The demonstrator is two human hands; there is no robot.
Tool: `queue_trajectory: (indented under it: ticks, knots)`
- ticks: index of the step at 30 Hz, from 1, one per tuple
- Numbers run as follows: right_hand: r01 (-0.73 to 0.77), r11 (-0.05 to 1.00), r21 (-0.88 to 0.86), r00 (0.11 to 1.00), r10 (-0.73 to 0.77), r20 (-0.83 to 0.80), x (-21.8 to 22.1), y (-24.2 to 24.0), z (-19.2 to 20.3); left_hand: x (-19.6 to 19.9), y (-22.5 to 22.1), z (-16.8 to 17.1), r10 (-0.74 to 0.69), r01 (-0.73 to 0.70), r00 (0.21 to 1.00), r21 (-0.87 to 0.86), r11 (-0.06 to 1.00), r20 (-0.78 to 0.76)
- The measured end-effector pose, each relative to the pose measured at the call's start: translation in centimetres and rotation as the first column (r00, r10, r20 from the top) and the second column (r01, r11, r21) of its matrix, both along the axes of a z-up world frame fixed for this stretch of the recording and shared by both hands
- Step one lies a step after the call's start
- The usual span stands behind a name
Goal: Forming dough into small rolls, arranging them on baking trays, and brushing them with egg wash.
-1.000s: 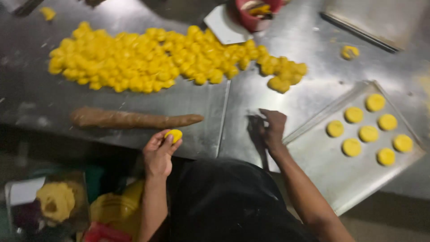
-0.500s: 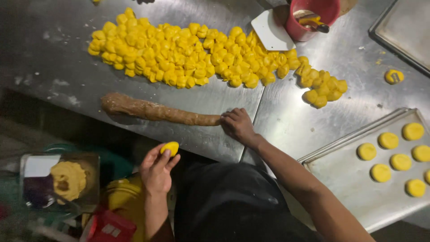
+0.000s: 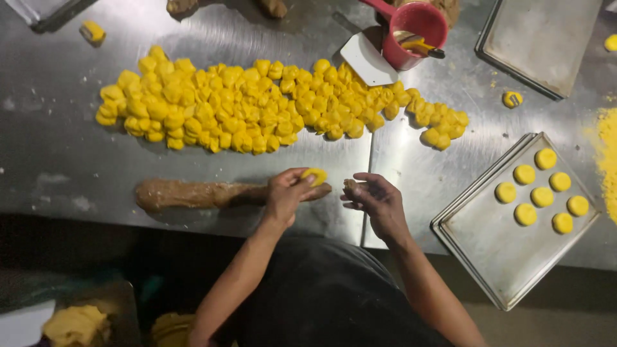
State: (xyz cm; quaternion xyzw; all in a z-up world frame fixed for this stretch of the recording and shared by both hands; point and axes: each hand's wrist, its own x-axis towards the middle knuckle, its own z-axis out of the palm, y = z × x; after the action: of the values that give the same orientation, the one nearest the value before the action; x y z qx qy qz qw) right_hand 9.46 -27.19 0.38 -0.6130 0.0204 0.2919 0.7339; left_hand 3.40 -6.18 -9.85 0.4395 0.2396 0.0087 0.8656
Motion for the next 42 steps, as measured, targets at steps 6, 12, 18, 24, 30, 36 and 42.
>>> queue_trajectory:
  ticks: [6,12,18,24,30,36,42]
  knots:
    - [0.139,0.989,0.050,0.981,-0.144,0.128,-1.5,-0.5,-1.5,1.9,0.5,4.2,-0.177,0.178,0.983,-0.037,0.983,0.043]
    - [0.250,0.910,-0.330,0.817,-0.016,0.577,-0.9,-2.1,-0.6,2.5,-4.2,7.6,-0.384,0.372,0.883,0.097,0.923,0.269]
    - [0.002,0.997,-0.075,0.988,0.009,0.154,2.1,-7.6,1.6,4.6,-8.7,9.5,-0.419,0.380,0.884,0.206,0.902,0.206]
    - [0.154,0.896,-0.416,0.508,0.289,0.811,2.8,-11.5,1.3,6.6,-15.0,6.4,-0.255,0.219,0.967,0.485,0.847,0.009]
    - [0.272,0.770,-0.578,0.498,0.401,0.769,3.8,-16.5,-0.7,5.4,-20.3,4.1,-0.337,-0.002,0.917,0.846,0.533,0.214]
    - [-0.115,0.869,-0.481,0.883,0.310,0.351,4.2,-18.9,-7.7,5.6,-21.1,3.5,-0.438,0.237,0.880,0.969,0.068,-0.185]
    - [-0.134,0.787,-0.602,0.543,0.566,0.620,5.4,-17.4,-7.6,7.3,-20.8,0.1,-0.513,0.381,0.832,0.891,0.247,-0.213]
